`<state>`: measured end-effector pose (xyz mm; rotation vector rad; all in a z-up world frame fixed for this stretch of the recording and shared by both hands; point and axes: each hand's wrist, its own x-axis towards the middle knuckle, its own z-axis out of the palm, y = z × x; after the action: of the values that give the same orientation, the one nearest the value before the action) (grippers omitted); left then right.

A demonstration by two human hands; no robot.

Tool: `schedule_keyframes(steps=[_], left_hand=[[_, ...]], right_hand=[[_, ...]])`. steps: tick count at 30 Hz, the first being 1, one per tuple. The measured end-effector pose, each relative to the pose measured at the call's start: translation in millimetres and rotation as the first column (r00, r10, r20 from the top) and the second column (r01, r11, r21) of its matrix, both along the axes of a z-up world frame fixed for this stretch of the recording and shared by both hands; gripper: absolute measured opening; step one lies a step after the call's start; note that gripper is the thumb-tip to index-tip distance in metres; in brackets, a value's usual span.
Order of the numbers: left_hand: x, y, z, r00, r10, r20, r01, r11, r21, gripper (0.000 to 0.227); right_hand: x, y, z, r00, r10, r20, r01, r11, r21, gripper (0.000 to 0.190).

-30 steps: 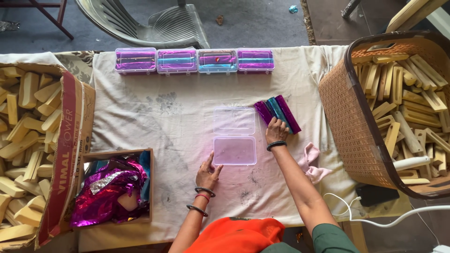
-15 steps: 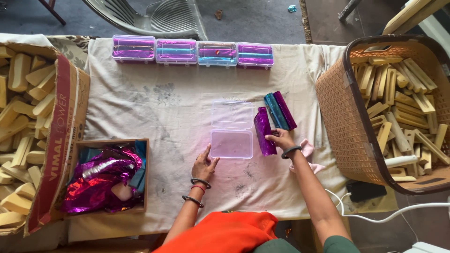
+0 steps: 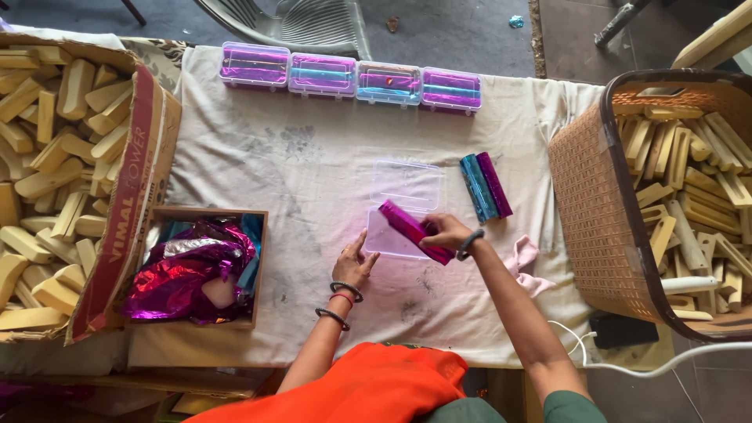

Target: The person wipes a clear plastic container with a pink cloth, then places three rolls of shiny metallic paper (two purple, one blue) inside. They close the container and move it to a row of similar filled containers.

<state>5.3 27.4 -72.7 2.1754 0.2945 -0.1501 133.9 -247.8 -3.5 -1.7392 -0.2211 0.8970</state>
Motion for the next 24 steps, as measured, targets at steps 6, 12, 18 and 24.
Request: schedule_keyframes(steps=[6, 12, 18, 24], left_hand=[[-0.2, -0.3, -0.1, 1.0, 0.005, -0.009, -0.005, 1.0, 0.014, 0.074], [0.4, 0.0, 1.1, 1.0, 0.006, 0.01, -0.007, 1.0, 0.011, 0.073], [-0.6, -0.8, 6.9, 1.0, 0.005, -0.004, -0.005, 0.999, 0.045, 0.073], [-0.5, -2.1, 16.0, 1.0, 0.014, -0.022, -0.013, 0.999, 0.044, 0.072]], right_hand=[[3.9, 62.9, 38.5, 0.754, 0.608, 0.248, -0.168, 0.543, -0.823, 0.035], [4.3, 66.8, -10.6, 0.559, 0.675, 0.481, 0.002, 0.579, -0.815, 0.026], [-13.5, 71.4, -36.4, 0.382, 0.652, 0.655, 0.242, 0.613, -0.752, 0.018], [-26.9, 69.9, -34.4, 0.292, 0.583, 0.758, 0.361, 0.667, -0.652, 0.03]])
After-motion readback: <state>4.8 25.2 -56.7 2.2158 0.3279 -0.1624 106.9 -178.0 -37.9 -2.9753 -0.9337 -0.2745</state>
